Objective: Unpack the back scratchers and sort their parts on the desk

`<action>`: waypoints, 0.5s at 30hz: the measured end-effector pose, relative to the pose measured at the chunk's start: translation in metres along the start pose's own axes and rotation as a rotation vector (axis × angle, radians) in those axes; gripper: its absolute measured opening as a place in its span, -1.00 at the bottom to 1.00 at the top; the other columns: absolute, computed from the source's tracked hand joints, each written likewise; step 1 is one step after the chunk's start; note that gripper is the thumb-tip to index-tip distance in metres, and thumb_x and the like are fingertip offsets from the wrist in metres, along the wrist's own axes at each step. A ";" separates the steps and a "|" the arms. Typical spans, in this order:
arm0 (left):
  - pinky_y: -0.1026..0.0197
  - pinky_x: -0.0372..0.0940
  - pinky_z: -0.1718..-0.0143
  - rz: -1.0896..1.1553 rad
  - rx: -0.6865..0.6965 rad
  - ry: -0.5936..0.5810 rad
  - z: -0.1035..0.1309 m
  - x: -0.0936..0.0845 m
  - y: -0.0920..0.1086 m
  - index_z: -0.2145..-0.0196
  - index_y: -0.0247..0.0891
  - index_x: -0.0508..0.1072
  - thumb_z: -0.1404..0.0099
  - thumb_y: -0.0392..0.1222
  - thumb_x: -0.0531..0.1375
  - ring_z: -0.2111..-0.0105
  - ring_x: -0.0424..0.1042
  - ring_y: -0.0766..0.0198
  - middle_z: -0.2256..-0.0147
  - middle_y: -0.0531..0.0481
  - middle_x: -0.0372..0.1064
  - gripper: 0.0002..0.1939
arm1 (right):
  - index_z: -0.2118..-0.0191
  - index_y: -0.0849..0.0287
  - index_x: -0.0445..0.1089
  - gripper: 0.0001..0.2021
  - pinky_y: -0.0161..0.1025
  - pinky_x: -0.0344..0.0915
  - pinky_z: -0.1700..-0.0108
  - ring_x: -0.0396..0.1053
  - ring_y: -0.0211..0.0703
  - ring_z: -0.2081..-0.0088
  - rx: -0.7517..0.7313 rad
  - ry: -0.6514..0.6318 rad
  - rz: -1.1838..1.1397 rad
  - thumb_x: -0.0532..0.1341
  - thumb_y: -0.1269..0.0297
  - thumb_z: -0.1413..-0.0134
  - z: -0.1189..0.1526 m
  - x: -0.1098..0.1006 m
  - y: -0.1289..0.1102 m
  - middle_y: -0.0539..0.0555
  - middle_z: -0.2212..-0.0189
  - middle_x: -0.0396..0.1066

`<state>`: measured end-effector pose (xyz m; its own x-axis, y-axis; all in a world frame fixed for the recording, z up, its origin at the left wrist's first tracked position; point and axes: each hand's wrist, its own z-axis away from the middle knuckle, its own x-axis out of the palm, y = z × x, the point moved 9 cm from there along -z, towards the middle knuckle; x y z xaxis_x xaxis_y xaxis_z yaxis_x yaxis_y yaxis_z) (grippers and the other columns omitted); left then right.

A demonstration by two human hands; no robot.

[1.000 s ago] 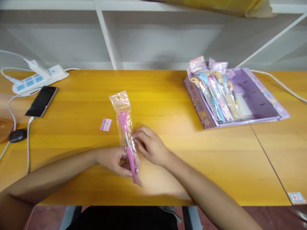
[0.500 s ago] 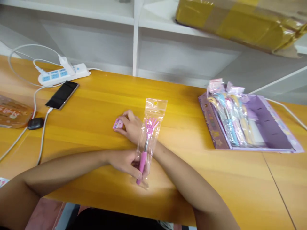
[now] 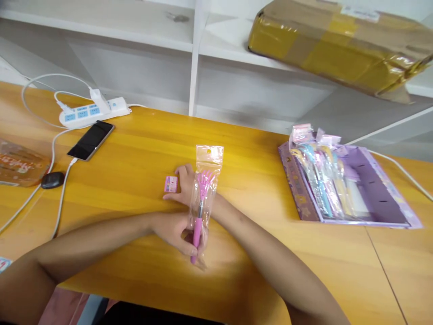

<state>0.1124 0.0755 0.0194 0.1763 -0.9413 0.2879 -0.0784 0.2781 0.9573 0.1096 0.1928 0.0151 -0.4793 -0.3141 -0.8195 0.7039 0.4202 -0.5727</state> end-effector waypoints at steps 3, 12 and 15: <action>0.18 0.46 0.27 0.011 -0.039 -0.070 0.000 0.007 -0.002 0.28 -0.20 0.57 -0.34 -0.03 0.44 0.35 0.56 0.21 0.35 -0.04 0.60 -0.78 | -0.04 0.13 0.39 -0.37 -0.08 0.35 0.07 0.45 0.01 0.14 0.016 -0.109 0.155 0.62 -0.02 0.02 -0.013 0.006 -0.015 0.16 -0.03 0.39; 0.17 0.45 0.17 -0.116 -0.036 -0.071 0.002 0.006 -0.009 0.30 -0.16 0.60 -0.45 0.25 0.31 0.26 0.55 0.19 0.31 -0.07 0.62 -0.58 | 0.35 0.11 0.29 -0.65 -0.20 0.25 0.21 0.30 -0.16 0.29 -0.118 -0.226 -0.002 0.53 0.34 0.01 -0.021 0.011 -0.015 0.01 0.26 0.39; 0.12 0.47 0.12 -0.025 -0.039 0.111 0.002 -0.009 -0.015 0.32 -0.20 0.61 -0.47 0.50 0.09 0.26 0.57 0.14 0.36 -0.13 0.59 -0.30 | 0.37 0.09 0.26 -0.76 -0.18 0.33 0.18 0.35 -0.16 0.30 -0.154 -0.146 -0.273 0.37 0.38 -0.14 -0.012 0.010 -0.006 -0.03 0.35 0.42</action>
<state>0.1102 0.0791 0.0025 0.2859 -0.9215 0.2627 -0.0351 0.2638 0.9639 0.0945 0.1970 0.0099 -0.5513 -0.5464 -0.6304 0.4670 0.4241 -0.7759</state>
